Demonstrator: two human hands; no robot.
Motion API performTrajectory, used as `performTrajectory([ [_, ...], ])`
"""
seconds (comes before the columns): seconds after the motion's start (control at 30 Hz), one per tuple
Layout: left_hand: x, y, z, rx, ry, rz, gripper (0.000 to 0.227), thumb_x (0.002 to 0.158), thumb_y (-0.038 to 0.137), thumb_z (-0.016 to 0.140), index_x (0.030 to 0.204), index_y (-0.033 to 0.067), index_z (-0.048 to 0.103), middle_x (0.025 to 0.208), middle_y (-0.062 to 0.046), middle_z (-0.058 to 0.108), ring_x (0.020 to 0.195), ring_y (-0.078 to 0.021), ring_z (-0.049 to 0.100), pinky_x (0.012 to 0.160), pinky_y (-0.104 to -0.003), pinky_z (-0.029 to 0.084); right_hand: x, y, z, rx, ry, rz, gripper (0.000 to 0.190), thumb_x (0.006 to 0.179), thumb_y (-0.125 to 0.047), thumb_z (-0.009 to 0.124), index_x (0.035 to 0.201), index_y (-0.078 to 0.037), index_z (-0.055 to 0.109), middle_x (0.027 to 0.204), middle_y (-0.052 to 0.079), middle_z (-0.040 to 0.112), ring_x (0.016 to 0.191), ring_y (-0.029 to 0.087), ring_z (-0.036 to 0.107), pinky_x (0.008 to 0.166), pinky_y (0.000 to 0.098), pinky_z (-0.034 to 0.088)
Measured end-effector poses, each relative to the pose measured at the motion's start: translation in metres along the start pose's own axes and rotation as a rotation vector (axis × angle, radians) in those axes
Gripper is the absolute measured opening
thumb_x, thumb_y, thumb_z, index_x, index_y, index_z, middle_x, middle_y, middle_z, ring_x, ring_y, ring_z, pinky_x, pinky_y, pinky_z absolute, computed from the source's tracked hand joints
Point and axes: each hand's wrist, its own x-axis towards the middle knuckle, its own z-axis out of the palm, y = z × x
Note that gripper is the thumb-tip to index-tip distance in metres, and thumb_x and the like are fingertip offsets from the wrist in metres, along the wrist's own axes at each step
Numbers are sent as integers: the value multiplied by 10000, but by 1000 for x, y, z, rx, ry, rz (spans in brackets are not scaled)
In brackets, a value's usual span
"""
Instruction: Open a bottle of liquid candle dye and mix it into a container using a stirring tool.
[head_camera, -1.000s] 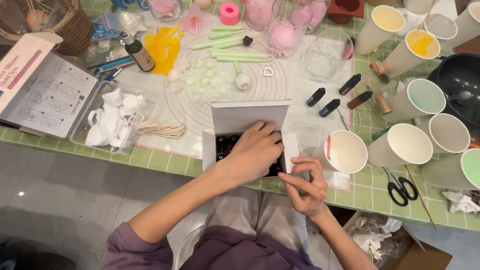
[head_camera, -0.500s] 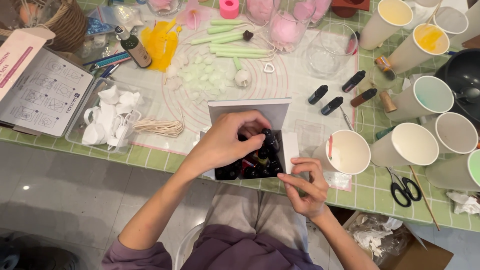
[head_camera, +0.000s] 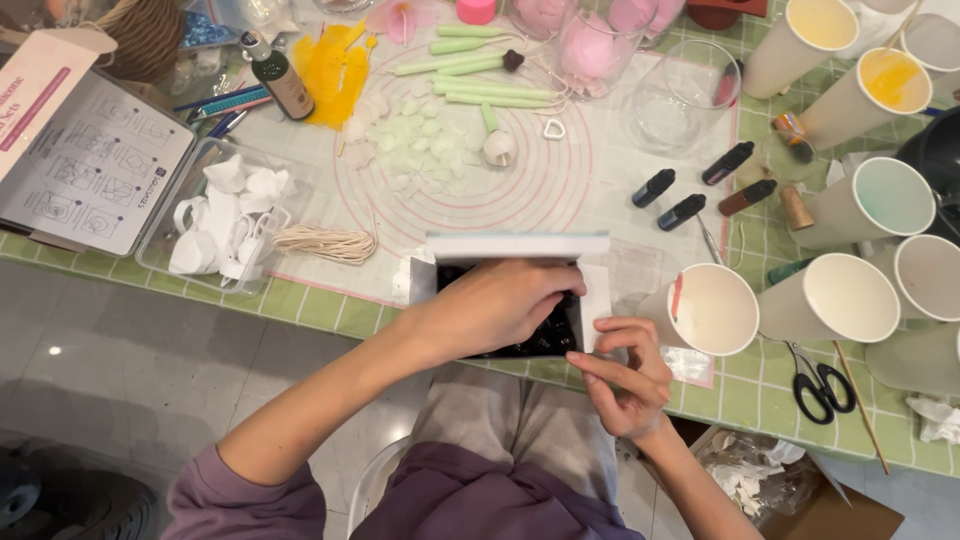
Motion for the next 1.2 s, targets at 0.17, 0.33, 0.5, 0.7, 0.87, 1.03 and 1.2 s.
performTrajectory([
  [0.17,-4,6,-5,187,58,150,333,714,-75,611,1032,7,663,991,-204,695,950,-420,680,788,-482,528,-2,3,-1,29,1,-15,306,720,-18,704,1002,-91,793,909,63,560,1037,304,609,909,403,526],
  [0.33,0,8,-22,110,-144,-88,176,834,-15,661,1008,-7,633,871,-228,657,837,-418,665,726,-485,513,-2,3,-2,14,-23,-8,293,725,-25,711,998,-90,794,904,59,550,1040,304,600,908,406,526],
  [0.5,-7,-5,-51,95,-393,-195,152,804,33,678,954,52,686,850,-140,708,880,-335,699,750,-456,524,-3,4,-1,-5,-15,10,290,732,-18,705,1000,-88,790,923,65,553,1050,307,598,919,405,535],
  [0.7,-14,6,-55,261,-457,8,309,522,152,879,810,95,782,1039,-109,597,1089,-312,540,899,-417,463,-2,3,-1,-1,-6,19,305,717,-6,695,994,-89,792,919,61,547,1044,301,596,915,394,537],
  [0.87,-19,7,-60,334,-394,-20,231,528,84,828,746,59,756,991,-129,592,1058,-327,568,855,-428,485,-1,1,-1,-20,-9,9,311,701,-4,705,987,-89,793,911,62,550,1038,298,602,904,386,529],
  [1.03,-30,-4,-64,581,-254,-4,119,631,24,755,741,29,711,909,-147,656,993,-351,629,889,-441,500,11,-10,-6,-4,-1,4,296,696,-2,706,967,-83,793,904,61,563,1033,295,609,898,383,530],
  [1.2,-29,-4,-65,552,-195,0,248,604,-23,718,851,5,710,888,-164,686,948,-371,650,862,-449,498,75,-61,-25,-316,-327,87,300,751,29,745,1032,-70,781,895,34,628,958,231,618,804,354,518],
])
